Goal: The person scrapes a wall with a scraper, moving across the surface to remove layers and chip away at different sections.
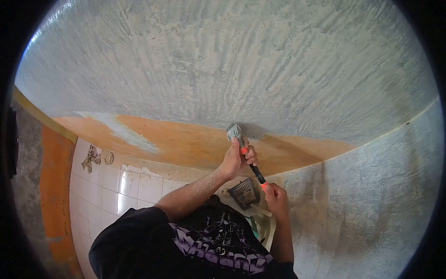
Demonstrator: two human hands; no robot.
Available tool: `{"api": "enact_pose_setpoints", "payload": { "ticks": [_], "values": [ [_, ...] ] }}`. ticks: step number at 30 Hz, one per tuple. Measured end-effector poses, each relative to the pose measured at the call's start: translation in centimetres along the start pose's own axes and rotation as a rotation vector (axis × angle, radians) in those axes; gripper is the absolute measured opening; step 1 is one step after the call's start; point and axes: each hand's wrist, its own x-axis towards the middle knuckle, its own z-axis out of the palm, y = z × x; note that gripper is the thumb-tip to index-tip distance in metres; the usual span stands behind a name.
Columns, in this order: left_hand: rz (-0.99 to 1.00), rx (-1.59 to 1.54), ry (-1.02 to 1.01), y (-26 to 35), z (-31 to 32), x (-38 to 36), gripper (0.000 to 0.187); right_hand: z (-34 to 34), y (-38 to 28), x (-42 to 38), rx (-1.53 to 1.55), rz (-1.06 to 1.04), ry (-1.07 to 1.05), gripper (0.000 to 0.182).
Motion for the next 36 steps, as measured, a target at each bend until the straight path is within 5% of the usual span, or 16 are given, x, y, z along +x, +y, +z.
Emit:
{"api": "enact_pose_setpoints", "payload": {
  "ticks": [36],
  "values": [
    [0.056, -0.142, 0.085, 4.3, 0.0, -1.8, 0.057, 3.3, -5.7, -0.5, -0.234, -0.075, 0.054, 0.035]
  ]
}}
